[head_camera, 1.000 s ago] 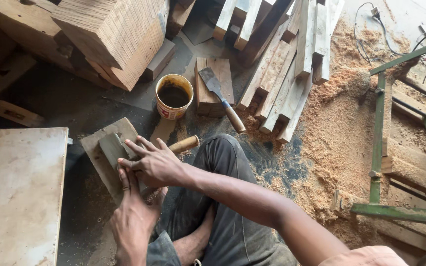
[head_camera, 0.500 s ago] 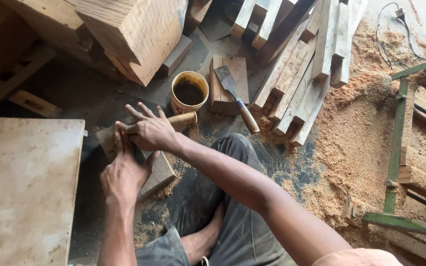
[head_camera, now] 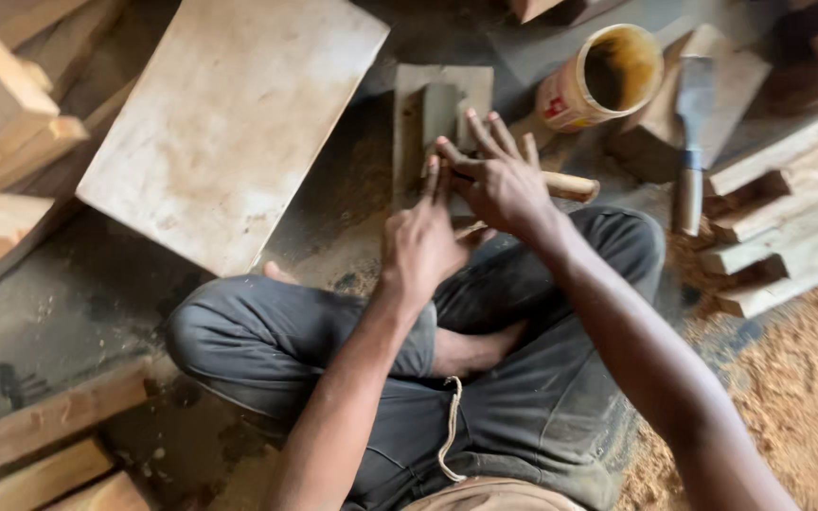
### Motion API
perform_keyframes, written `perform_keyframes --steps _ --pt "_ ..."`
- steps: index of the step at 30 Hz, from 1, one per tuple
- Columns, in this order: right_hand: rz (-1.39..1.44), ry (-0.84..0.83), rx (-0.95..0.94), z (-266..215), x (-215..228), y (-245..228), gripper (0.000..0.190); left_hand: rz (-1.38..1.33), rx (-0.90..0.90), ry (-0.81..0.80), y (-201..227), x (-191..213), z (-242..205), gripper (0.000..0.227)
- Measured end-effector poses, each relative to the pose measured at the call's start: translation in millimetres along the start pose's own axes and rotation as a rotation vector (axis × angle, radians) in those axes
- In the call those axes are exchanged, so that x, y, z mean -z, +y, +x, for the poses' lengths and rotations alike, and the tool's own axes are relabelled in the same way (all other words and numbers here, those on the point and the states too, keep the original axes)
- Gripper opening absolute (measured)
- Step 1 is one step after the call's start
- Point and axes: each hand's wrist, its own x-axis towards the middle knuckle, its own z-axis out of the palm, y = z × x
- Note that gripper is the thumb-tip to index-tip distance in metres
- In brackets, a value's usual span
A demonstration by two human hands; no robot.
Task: The person sits on the floor and sharpens a chisel on a sharpening stone, repeatedly applying liquid from a nearby container. They also use a trowel to spread the liquid on the stone and handle a small piece of sandpaper.
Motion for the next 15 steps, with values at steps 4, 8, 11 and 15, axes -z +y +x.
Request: perform_keyframes --steps 4,8,11,15 --pt "-0.015 -0.052 -0.010 18 4 1 0.058 0.041 -0.009 0.012 -4 1 22 0.127" --pt "-0.047 -0.093 -0.062 57 14 13 0.051 0.140 -0.031 0.029 -19 -18 63 0.129" --pt "0.006 -0.071 -0.096 77 10 29 0.048 0.194 0.052 -0.081 -36 -51 102 0.122" --pt "0.026 -0.043 -0.145 95 16 30 0.055 0.211 0.029 0.024 -35 -37 126 0.135"
